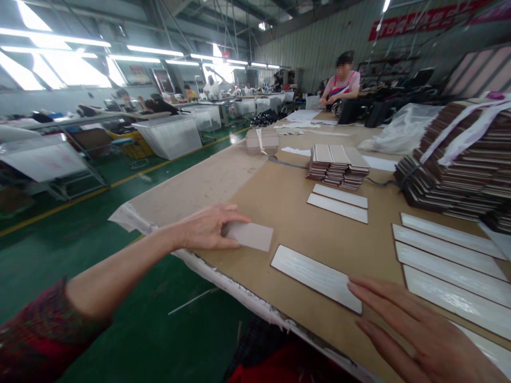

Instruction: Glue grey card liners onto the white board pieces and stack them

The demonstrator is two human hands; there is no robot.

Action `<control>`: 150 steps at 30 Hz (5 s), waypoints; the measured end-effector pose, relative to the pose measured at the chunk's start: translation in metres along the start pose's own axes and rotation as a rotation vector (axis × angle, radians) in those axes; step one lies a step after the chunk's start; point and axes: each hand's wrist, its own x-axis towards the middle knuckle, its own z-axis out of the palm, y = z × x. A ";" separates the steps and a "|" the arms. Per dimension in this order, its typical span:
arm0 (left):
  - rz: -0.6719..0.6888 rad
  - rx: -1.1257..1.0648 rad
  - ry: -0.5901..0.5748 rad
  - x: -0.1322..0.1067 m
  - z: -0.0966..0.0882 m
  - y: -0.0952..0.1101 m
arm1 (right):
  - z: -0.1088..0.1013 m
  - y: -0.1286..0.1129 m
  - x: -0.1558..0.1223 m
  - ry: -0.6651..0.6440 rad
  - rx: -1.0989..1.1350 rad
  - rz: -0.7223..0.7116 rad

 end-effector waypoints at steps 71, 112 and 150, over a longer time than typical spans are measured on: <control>0.016 -0.299 0.272 0.031 0.125 0.052 | 0.037 0.032 0.013 -0.277 0.098 0.224; 0.109 0.062 0.161 0.034 0.117 0.063 | 0.034 -0.003 0.024 -0.420 -0.133 0.176; 0.308 0.153 0.154 0.021 0.115 0.061 | 0.038 -0.021 -0.045 -0.241 -0.290 -0.032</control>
